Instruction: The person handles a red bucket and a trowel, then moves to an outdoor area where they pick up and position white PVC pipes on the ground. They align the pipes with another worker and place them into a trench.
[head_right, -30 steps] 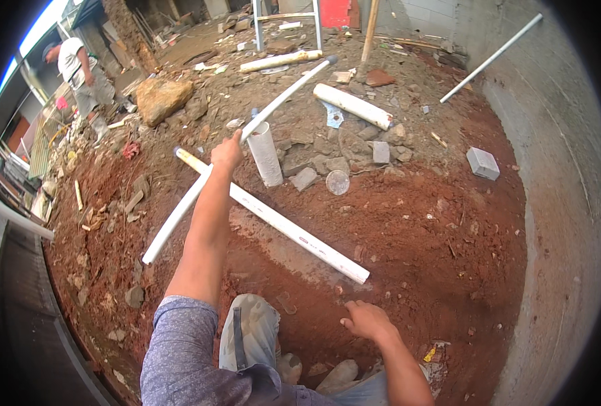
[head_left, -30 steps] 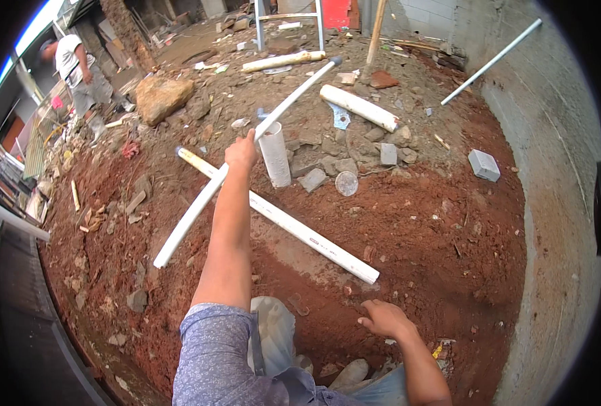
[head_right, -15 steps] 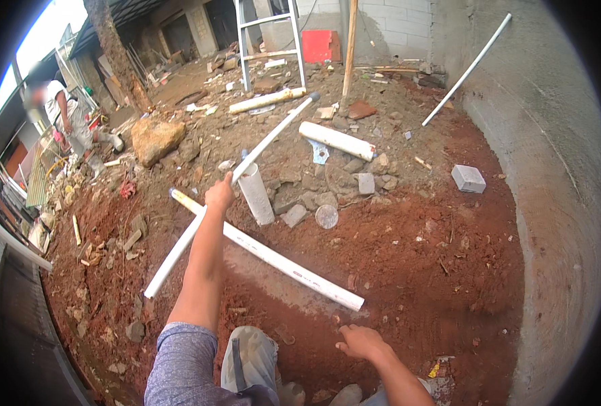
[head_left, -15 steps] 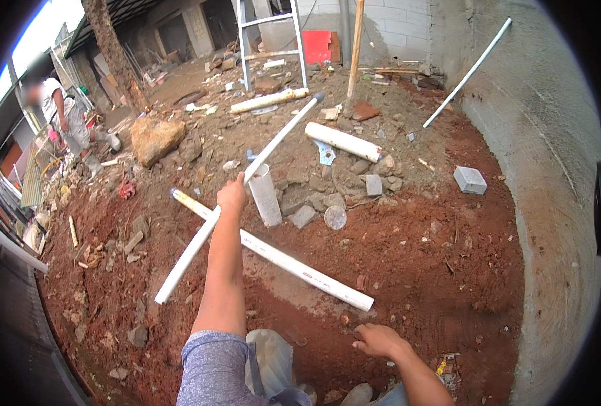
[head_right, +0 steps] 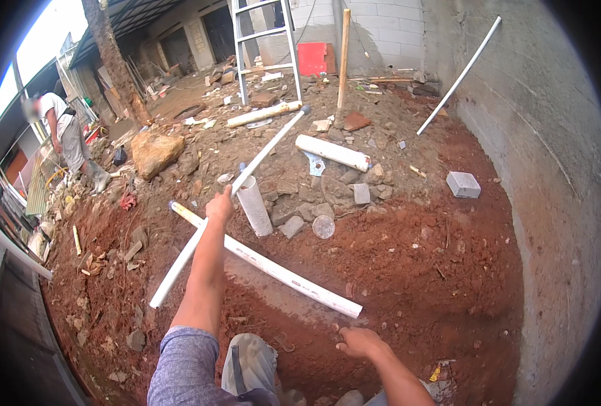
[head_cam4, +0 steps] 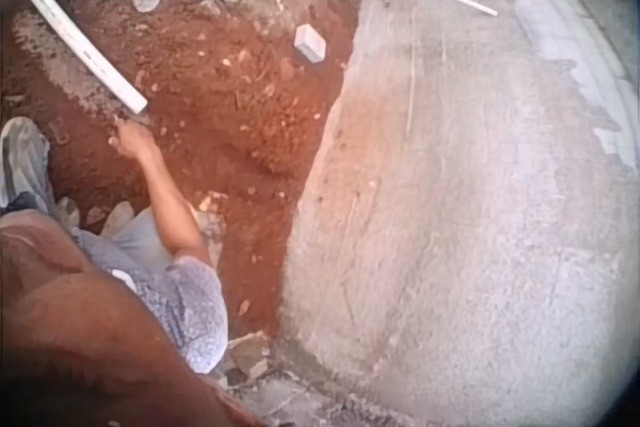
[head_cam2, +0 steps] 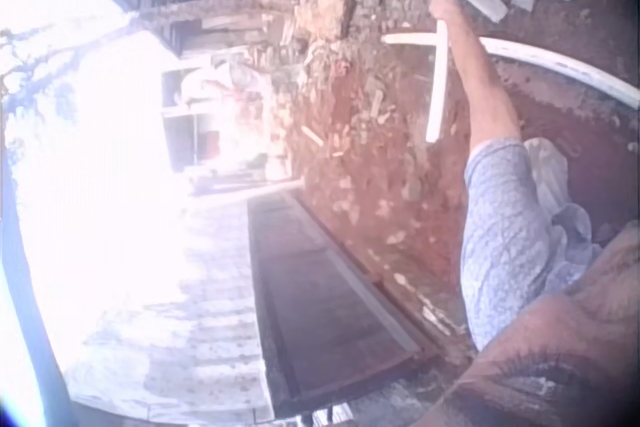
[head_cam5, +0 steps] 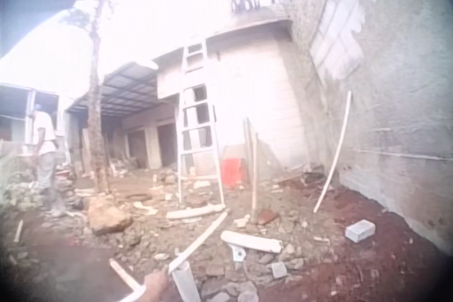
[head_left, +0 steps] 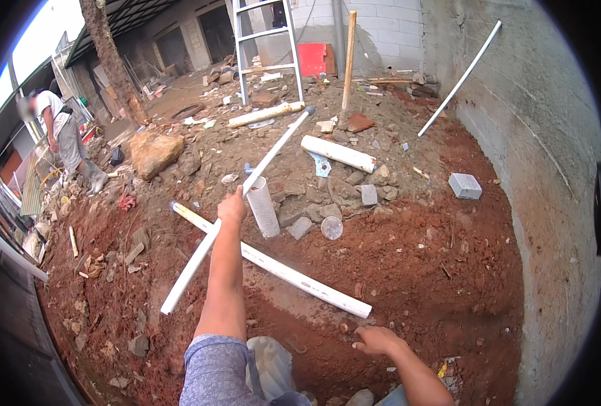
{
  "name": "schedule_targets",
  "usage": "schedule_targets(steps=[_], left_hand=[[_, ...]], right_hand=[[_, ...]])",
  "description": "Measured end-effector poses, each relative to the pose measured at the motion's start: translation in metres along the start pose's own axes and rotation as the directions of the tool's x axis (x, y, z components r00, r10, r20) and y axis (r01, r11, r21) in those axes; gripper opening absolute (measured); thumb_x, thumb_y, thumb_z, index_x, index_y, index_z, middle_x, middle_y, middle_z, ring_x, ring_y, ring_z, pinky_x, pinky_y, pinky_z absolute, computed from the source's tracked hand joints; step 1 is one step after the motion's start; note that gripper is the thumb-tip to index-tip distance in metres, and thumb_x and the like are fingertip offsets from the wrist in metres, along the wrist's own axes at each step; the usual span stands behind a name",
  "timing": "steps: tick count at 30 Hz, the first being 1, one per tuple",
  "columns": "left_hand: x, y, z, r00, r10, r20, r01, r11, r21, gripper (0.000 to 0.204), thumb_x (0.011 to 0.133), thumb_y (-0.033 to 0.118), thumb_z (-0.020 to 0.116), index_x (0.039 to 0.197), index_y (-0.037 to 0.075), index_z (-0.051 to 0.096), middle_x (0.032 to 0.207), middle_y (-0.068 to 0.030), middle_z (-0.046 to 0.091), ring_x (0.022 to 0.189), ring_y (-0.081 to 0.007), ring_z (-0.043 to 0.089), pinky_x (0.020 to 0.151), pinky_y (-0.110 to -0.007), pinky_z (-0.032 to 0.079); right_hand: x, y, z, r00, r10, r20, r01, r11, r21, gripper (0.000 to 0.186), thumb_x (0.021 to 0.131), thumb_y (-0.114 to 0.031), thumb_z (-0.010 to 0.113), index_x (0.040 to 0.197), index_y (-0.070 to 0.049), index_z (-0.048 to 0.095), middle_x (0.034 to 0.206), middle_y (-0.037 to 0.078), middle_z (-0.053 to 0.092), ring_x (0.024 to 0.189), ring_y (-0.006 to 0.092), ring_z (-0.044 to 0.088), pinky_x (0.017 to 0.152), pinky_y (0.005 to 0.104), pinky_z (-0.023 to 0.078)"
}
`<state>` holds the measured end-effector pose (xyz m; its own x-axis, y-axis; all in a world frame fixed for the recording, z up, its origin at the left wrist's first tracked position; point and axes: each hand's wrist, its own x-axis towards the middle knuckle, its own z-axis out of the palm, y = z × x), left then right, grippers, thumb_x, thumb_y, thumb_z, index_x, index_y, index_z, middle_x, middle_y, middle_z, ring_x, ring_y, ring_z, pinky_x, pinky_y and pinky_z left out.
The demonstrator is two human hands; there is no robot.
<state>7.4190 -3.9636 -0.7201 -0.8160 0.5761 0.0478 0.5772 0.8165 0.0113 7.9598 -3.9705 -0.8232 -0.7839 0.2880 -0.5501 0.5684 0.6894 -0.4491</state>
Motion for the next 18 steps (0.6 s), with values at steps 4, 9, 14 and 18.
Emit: schedule_targets(steps=[4,9,14,18], left_hand=[[-0.001,0.0,0.002,0.999,0.014,-0.034,-0.014,1.0,0.011,0.061,0.099,0.017,0.045,0.156,0.034,0.032,0.132,-0.0211,0.06,0.113,-0.0378,0.067,0.093,-0.049,0.054],[0.006,-0.002,0.016,0.999,0.018,-0.032,-0.017,0.999,0.036,0.051,0.102,0.02,0.043,0.152,0.032,0.04,0.127,-0.018,0.062,0.112,-0.0342,0.068,0.087,-0.045,0.057],[0.006,-0.006,0.009,0.999,-0.031,-0.035,0.032,0.999,0.006,0.057,0.102,0.019,0.044,0.155,0.035,0.033,0.132,-0.0161,0.06,0.117,-0.0357,0.065,0.093,-0.047,0.054],[0.011,-0.002,0.014,0.999,0.013,-0.048,-0.013,1.0,-0.004,0.066,0.096,0.02,0.058,0.156,0.031,0.033,0.133,-0.0181,0.059,0.116,-0.0342,0.066,0.092,-0.045,0.055]], right_hand=[[0.001,0.003,0.005,0.998,-0.031,-0.053,0.03,0.999,-0.011,0.052,0.094,-0.042,0.062,0.13,-0.005,0.057,0.128,0.022,0.063,0.12,0.0402,0.059,0.1,0.0495,0.048],[-0.003,-0.014,-0.002,0.998,-0.051,-0.038,0.05,0.999,-0.01,0.042,0.094,-0.034,0.063,0.122,-0.003,0.057,0.123,0.024,0.063,0.116,0.0417,0.06,0.097,0.0509,0.048],[-0.011,-0.023,0.004,0.998,-0.06,-0.037,0.059,0.998,-0.02,0.046,0.094,-0.035,0.064,0.126,-0.003,0.057,0.124,0.023,0.062,0.117,0.0414,0.06,0.098,0.0496,0.048],[-0.012,-0.016,0.006,0.999,-0.026,-0.035,0.024,0.999,-0.039,0.048,0.093,-0.034,0.065,0.129,-0.004,0.057,0.125,0.022,0.063,0.117,0.0408,0.06,0.098,0.0488,0.048]])
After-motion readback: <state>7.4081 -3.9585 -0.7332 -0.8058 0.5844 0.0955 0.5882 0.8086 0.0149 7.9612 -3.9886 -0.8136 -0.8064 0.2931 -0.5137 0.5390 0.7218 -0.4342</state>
